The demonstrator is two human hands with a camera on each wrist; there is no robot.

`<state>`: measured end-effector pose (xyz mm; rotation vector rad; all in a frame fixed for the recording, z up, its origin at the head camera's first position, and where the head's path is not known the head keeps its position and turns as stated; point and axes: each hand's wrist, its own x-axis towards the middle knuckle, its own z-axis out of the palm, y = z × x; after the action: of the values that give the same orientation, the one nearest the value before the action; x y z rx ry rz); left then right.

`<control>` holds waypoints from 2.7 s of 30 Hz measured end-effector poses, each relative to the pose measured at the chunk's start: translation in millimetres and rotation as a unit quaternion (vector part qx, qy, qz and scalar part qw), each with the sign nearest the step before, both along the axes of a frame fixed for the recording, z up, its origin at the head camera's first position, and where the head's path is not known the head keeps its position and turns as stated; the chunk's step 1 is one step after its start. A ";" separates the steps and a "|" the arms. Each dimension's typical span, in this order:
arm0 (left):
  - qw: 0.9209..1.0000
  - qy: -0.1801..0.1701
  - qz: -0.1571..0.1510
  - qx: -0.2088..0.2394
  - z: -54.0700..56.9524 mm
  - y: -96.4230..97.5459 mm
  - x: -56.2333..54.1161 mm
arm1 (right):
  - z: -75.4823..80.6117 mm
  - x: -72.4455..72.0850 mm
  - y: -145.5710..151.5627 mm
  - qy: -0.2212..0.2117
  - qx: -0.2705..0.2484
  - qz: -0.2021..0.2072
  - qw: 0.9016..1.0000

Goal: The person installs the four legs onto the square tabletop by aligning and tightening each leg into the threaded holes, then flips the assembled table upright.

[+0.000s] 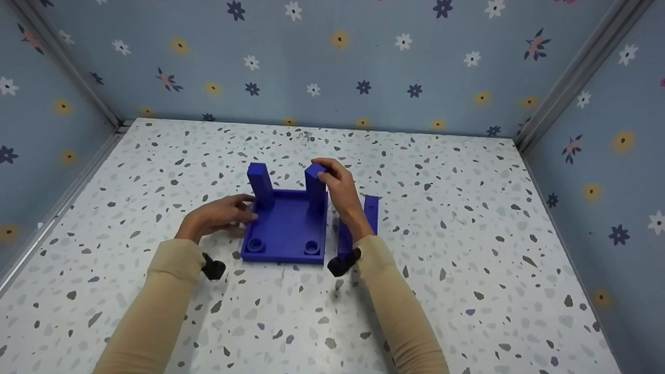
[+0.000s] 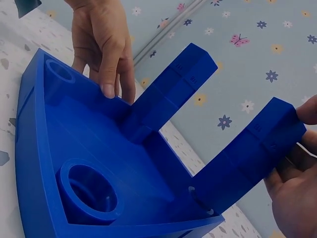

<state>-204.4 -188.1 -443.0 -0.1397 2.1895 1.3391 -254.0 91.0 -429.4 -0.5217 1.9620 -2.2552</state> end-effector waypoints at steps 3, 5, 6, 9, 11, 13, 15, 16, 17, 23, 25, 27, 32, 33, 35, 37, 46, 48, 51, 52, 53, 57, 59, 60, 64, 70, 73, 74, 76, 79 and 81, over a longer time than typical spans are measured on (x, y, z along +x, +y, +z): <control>1.000 0.002 -0.002 -0.006 -0.7 -0.4 -0.1 | -0.5 1.4 0.4 0.006 0.001 -0.002 1.000; 1.000 0.003 -0.004 -0.008 -0.8 -0.5 0.1 | -0.3 2.7 0.8 0.010 0.009 -0.002 1.000; 1.000 0.005 -0.006 -0.009 -1.3 -0.5 0.1 | -0.1 3.4 1.1 0.011 0.014 -0.004 1.000; 1.000 0.004 -0.005 -0.008 -1.3 -0.2 0.1 | 0.1 4.4 2.3 0.013 0.036 -0.012 0.999; 1.000 0.005 -0.008 -0.005 -2.0 -0.2 -0.3 | 0.1 4.5 3.4 0.013 0.050 -0.021 0.998; 1.000 0.004 -0.005 -0.007 -1.8 -0.1 -0.6 | 0.1 4.6 4.1 0.012 0.051 -0.026 0.998; 1.000 0.007 -0.006 -0.011 -1.9 -0.2 -0.9 | 0.3 4.9 4.7 0.012 0.052 -0.029 0.998; 1.000 0.008 -0.005 -0.012 -1.9 -0.1 -1.1 | 0.4 5.3 5.0 0.012 0.054 -0.032 0.998; 1.000 0.007 -0.002 -0.012 -1.7 0.2 -1.1 | 0.4 5.6 5.3 0.012 0.056 -0.034 0.998; 1.000 0.014 0.000 -0.010 -1.9 0.8 -1.0 | -0.6 7.0 6.8 0.016 0.075 -0.051 0.996; 1.000 0.015 -0.001 -0.012 -1.9 0.6 -0.5 | -0.6 6.9 6.9 0.012 0.079 -0.055 0.995; 1.000 0.016 -0.002 -0.014 -2.0 0.5 -0.4 | -0.5 6.9 6.9 0.009 0.086 -0.058 0.995; 1.000 0.011 0.003 -0.011 -0.8 1.0 -0.9 | -0.7 7.5 5.6 0.015 0.107 -0.067 0.992; 1.000 0.010 0.003 -0.010 -0.5 1.2 -1.1 | -0.6 7.9 5.2 0.019 0.111 -0.069 0.991; 1.000 0.005 0.006 -0.007 -0.7 1.1 -1.0 | 0.0 9.3 4.3 0.027 0.118 -0.071 0.990; 1.000 -0.002 0.008 -0.001 -0.9 1.0 -1.1 | 3.5 12.9 2.9 0.037 0.123 -0.075 0.989; 1.000 -0.008 0.007 -0.003 -1.9 1.3 -2.0 | 21.9 30.0 -4.6 0.059 0.140 -0.099 0.984; 1.000 -0.007 0.008 -0.007 -1.7 0.9 -1.7 | 22.1 30.7 -5.5 0.058 0.142 -0.104 0.983; 1.000 -0.007 0.007 -0.012 -1.1 1.0 -1.5 | 22.2 31.0 -5.6 0.055 0.144 -0.106 0.982; 1.000 -0.008 0.008 -0.012 -1.0 0.8 -1.4 | 21.7 31.2 -5.8 0.055 0.146 -0.105 0.982; 1.000 -0.008 0.008 -0.012 -0.8 0.7 -1.2 | 21.3 31.2 -5.7 0.053 0.148 -0.102 0.982; 1.000 -0.010 0.008 -0.011 -0.7 0.7 -0.6 | 19.0 31.0 -4.7 0.044 0.142 -0.089 0.985; 1.000 -0.005 0.005 -0.014 -1.2 0.5 -0.4 | 13.7 26.5 -2.5 0.037 0.125 -0.080 0.988; 1.000 -0.004 0.005 -0.015 -1.3 0.6 -0.3 | 10.7 23.7 -1.5 0.034 0.114 -0.077 0.990; 1.000 0.002 0.005 -0.023 -1.3 0.4 -0.2 | -0.3 11.2 1.8 0.029 0.081 -0.064 0.994; 1.000 -0.016 0.015 -0.002 -2.7 1.5 -1.5 | -1.8 5.4 0.1 0.028 0.063 -0.048 0.996; 1.000 -0.022 0.018 0.004 -2.6 1.7 -2.0 | -2.0 3.5 -1.3 0.015 0.034 -0.032 0.999; 1.000 -0.020 0.016 0.001 -2.3 1.4 -2.2 | -1.6 3.0 -2.0 0.009 0.023 -0.026 0.999; 1.000 -0.020 0.016 0.000 -2.2 1.1 -2.5 | -1.9 1.5 -3.3 -0.002 0.001 -0.014 1.000; 1.000 -0.018 0.013 -0.001 -2.4 0.8 -3.0 | -2.2 -0.1 -4.7 -0.014 -0.017 -0.005 1.000; 1.000 -0.017 0.014 0.001 -3.0 1.0 -3.3 | -2.7 -0.6 -5.0 -0.018 -0.023 -0.002 1.000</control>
<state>-207.8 -187.1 -446.0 -0.1923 2.1657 1.3435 -254.6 86.1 -432.1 -0.4783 1.9004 -2.3009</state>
